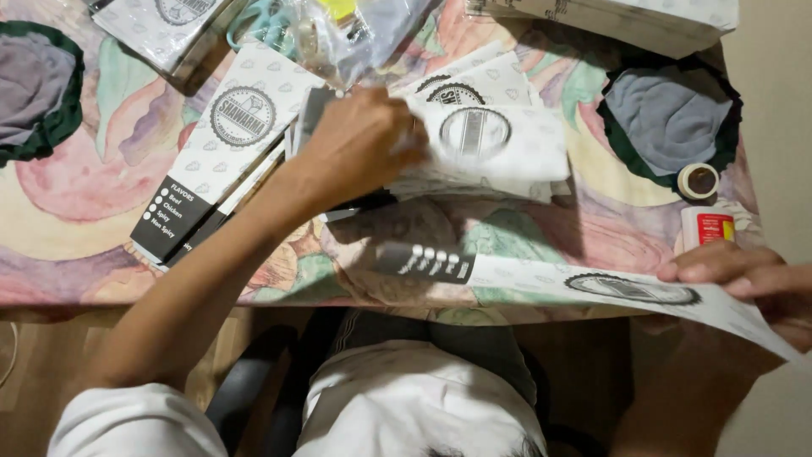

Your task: The person repeatedly picks up flat paper wrappers printed with a 'Shawarma' logo, folds them in half lengthwise, and places them into a growing stack. The person handles the wrappers one at a time throughout the clip.

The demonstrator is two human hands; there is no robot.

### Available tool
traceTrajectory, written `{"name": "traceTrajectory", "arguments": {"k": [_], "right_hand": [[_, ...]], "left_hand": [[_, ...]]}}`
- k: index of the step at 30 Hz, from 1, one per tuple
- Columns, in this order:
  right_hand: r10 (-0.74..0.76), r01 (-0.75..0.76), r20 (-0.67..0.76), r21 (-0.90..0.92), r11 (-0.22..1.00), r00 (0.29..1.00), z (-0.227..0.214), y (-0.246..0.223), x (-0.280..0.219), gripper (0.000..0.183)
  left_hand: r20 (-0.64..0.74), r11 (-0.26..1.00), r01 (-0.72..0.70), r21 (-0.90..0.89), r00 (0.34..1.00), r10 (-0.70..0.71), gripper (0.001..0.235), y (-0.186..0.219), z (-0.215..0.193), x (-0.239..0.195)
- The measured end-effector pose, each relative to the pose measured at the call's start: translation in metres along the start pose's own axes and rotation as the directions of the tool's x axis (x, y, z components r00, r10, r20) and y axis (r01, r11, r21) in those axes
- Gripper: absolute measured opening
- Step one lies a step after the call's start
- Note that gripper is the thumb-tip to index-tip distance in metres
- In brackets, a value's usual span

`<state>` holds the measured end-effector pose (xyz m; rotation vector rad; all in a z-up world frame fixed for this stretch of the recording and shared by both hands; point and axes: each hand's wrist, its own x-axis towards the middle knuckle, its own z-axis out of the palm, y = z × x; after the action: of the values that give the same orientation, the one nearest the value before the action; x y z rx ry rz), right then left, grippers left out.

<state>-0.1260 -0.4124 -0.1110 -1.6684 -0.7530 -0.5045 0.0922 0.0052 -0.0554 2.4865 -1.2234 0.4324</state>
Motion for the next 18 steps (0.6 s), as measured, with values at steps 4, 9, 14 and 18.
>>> {"name": "traceTrajectory", "arguments": {"k": [4, 9, 14, 18], "right_hand": [[0.094, -0.094, 0.004, 0.039, 0.995, 0.996, -0.022, 0.029, 0.019, 0.034], [0.119, -0.099, -0.152, 0.13, 0.987, 0.981, 0.03, 0.036, 0.104, 0.036], [0.158, -0.157, -0.052, 0.017, 0.987, 0.986, 0.075, 0.064, 0.166, 0.027], [0.2, -0.183, 0.135, -0.129, 0.975, 0.97, 0.084, 0.08, 0.182, 0.03]], "left_hand": [[0.209, 0.931, 0.194, -0.311, 0.969, -0.133, 0.021, -0.003, -0.015, -0.009], [-0.157, 0.746, 0.062, -0.663, 0.963, -0.221, 0.015, -0.028, -0.06, -0.022], [-0.264, 0.691, 0.05, -0.721, 0.902, -0.342, 0.016, -0.039, -0.079, -0.037], [-0.352, 0.889, 0.069, -0.452, 0.902, -0.249, 0.021, -0.042, -0.069, -0.042]]}}
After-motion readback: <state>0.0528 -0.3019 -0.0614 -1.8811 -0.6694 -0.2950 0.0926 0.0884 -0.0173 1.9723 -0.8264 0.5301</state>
